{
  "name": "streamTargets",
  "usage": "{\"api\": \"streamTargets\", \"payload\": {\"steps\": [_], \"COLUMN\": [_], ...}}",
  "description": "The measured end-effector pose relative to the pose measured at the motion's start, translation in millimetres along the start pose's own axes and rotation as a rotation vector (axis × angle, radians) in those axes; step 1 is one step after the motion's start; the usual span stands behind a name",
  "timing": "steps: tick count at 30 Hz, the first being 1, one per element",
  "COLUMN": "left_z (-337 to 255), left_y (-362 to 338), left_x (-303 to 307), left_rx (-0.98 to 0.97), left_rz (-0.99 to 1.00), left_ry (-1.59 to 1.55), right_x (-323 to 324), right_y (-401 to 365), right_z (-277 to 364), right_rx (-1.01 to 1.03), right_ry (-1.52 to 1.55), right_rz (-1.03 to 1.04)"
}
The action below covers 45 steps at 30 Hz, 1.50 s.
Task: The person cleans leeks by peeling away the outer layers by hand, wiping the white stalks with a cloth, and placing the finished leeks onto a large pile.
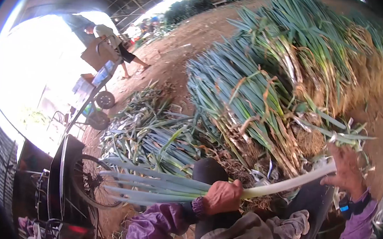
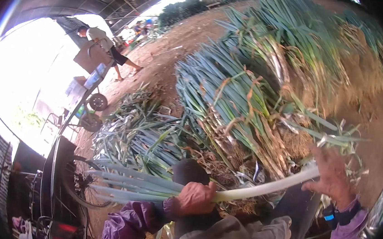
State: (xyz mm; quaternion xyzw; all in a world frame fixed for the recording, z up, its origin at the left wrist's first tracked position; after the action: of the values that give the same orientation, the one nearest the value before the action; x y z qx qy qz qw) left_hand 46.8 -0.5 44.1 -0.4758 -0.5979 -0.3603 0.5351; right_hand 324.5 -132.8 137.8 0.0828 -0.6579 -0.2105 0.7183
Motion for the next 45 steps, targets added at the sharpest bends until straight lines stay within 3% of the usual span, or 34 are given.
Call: {"api": "streamTargets", "payload": {"steps": [3,6,9,10,11,13,15,18,19,23,26,29,33,39,40,44,45], "left_z": [0.5,6.7,6.9,-4.0,-10.7,-16.5,-23.4,-40.0,-49.2,-72.6,-69.5,-70.8,-73.8,-104.3,-119.4,-189.4,-198.0], "left_y": [-10.4,-18.4,-15.3,-14.5,-13.7,-4.2,-0.1,-2.0,-9.7,-72.8,-102.0,-106.4,-104.1,-40.1,-22.8,50.8,53.1], "left_x": [10.3,15.6,12.6,20.1,2.0,2.6,16.0,18.9,27.6,30.0,-25.3,-78.0,-62.3,-81.2,-83.1,-94.4,-98.5], "left_rx": [-0.031,-0.005,-0.061,-0.155,-0.265,-0.219,-0.167,-0.081,-0.127,-0.28,-0.178,0.11,0.145,-0.082,-0.187,-0.571,-0.584], "left_rz": [-0.049,-0.034,-0.158,-0.215,-0.221,-0.2,-0.427,-0.451,-0.542,-0.727,-0.402,-0.136,-0.247,-0.101,-0.226,-0.421,-0.346], "left_ry": [0.013,0.059,0.089,0.154,0.464,0.401,0.357,0.261,0.21,0.165,-0.299,-0.533,-0.693,-0.528,-0.433,-0.334,-0.395], "right_x": [-33.8,-49.8,-32.3,-34.8,-33.4,-1.6,0.0,25.6,35.1,40.1,37.9,27.6,16.8,8.0,6.9,5.4,7.6], "right_y": [-14.0,-43.7,-56.8,-58.7,-59.9,-55.5,-67.0,-95.6,-101.6,-122.6,-132.1,-150.3,-147.7,-135.0,-134.8,-135.2,-135.9], "right_z": [-19.5,-74.2,-78.7,-81.3,-87.2,-62.0,-69.0,-98.8,-100.6,-90.6,-58.6,-81.5,-78.8,-75.1,-75.2,-80.8,-83.8], "right_rx": [-0.09,-0.313,-0.235,-0.217,-0.217,-0.226,-0.277,-0.387,-0.306,-0.353,-0.043,-0.139,-0.128,-0.18,-0.202,-0.232,-0.233], "right_ry": [0.142,0.002,0.105,0.05,-0.02,-0.086,-0.073,-0.126,-0.23,-0.503,-0.555,-0.517,-0.438,-0.442,-0.446,-0.459,-0.469], "right_rz": [0.251,0.221,0.004,0.087,0.19,0.143,0.31,0.051,-0.026,-0.049,-0.243,-0.246,-0.115,-0.06,-0.037,-0.014,-0.016]}}
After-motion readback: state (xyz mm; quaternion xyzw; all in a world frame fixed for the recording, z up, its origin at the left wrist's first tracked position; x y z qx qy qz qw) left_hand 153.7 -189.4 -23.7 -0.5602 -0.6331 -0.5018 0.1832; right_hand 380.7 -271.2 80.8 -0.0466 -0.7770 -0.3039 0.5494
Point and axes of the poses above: each hand's wrist, its own y-axis towards the middle knuckle, its own x-axis out of the back of the hand, z = x × y, the point moved 8 cm from there along y, towards the middle knuckle, and after that the axes turned 10 degrees about -x, right-handed, at the moved point
